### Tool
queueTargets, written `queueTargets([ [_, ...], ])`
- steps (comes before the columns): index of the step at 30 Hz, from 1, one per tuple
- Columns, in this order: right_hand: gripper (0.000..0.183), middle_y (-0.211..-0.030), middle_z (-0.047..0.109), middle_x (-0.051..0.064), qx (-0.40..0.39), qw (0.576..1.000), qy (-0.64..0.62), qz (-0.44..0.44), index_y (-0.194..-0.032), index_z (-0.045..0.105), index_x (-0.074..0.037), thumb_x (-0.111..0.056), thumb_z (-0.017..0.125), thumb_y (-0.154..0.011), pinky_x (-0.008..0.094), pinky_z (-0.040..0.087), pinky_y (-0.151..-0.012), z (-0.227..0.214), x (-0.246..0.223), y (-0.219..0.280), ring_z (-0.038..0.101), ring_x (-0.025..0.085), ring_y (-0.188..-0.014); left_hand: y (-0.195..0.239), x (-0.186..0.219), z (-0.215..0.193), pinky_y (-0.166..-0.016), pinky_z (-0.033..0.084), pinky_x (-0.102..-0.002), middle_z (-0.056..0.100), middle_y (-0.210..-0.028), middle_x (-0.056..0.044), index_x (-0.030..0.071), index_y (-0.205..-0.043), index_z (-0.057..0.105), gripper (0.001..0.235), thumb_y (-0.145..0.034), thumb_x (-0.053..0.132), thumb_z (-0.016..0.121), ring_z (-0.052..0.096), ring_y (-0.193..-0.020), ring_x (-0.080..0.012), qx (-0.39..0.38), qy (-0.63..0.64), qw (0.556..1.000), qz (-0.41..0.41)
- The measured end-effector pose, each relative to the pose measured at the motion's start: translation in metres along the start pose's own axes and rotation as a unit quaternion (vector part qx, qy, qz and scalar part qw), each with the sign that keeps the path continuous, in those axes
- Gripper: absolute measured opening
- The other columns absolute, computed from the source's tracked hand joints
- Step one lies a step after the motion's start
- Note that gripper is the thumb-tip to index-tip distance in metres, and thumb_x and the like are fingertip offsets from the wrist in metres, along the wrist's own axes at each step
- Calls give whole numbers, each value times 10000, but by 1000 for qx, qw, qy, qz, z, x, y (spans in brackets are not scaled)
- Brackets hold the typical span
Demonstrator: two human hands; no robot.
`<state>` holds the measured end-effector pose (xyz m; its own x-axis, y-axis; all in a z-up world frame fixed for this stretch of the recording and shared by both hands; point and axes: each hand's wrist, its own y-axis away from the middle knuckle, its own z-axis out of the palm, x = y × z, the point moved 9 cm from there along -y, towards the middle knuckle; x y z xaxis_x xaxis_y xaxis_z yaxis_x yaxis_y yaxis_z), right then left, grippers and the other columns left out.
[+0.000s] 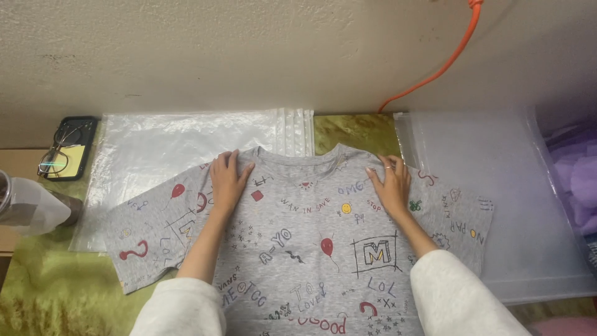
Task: The person lays a gray graphic t-shirt flat on a table and uses a pink handheld garment steamer to remove wrinkles. They steam the front, flip the shirt, and steam the back before folding it.
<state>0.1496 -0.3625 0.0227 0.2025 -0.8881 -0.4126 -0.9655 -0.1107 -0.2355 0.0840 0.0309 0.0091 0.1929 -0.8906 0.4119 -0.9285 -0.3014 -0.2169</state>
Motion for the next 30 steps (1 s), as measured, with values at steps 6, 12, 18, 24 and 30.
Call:
queueTargets([
  [6, 237, -776, 585, -46, 45, 984, 146, -86, -933, 540, -227, -394, 603, -777, 351, 300, -898, 1, 3, 10, 553, 127, -809, 1, 14, -14, -887, 320, -380, 585, -694, -21, 130, -828, 508, 398, -763, 521, 546, 576, -773, -189, -30, -131, 990, 49],
  [12, 304, -746, 648, 49, -4, 998, 55, -24, -823, 501, -183, -405, 676, -711, 402, 469, -640, -93, -11, 56, 636, 270, -741, 55, 43, -93, -682, 441, -371, 611, -638, -103, 70, -771, 563, 412, -770, 481, 583, 624, -666, -276, -108, -38, 992, 48],
  [18, 339, -726, 603, 158, -74, 971, -213, 81, -869, 477, -76, -247, 710, -691, 399, 450, -640, -199, -83, 139, 595, 308, -705, 162, 118, -193, -733, 424, -398, 641, -777, -139, 76, -845, 663, 430, -792, 492, 565, 613, -811, -294, -214, 319, 914, -132],
  [24, 387, -730, 453, 20, -58, 843, -517, 137, -1033, 279, -159, -52, 534, -762, 186, 381, -458, -251, -189, 247, 477, 99, -560, 276, 200, -217, -1029, 110, -538, 166, -1414, -224, 104, -1377, 226, 811, -734, 416, 610, 125, -1275, -465, -203, 622, 695, -297],
  [30, 191, -729, 649, 35, 2, 926, -376, 30, -654, 642, -145, -82, 476, -723, 351, 395, -903, -257, -217, 321, 569, 220, -918, 360, 228, -221, -601, 417, -242, 542, -679, -13, 78, -790, 536, 137, -795, 193, 610, 522, -689, -108, -113, 688, 683, -216],
])
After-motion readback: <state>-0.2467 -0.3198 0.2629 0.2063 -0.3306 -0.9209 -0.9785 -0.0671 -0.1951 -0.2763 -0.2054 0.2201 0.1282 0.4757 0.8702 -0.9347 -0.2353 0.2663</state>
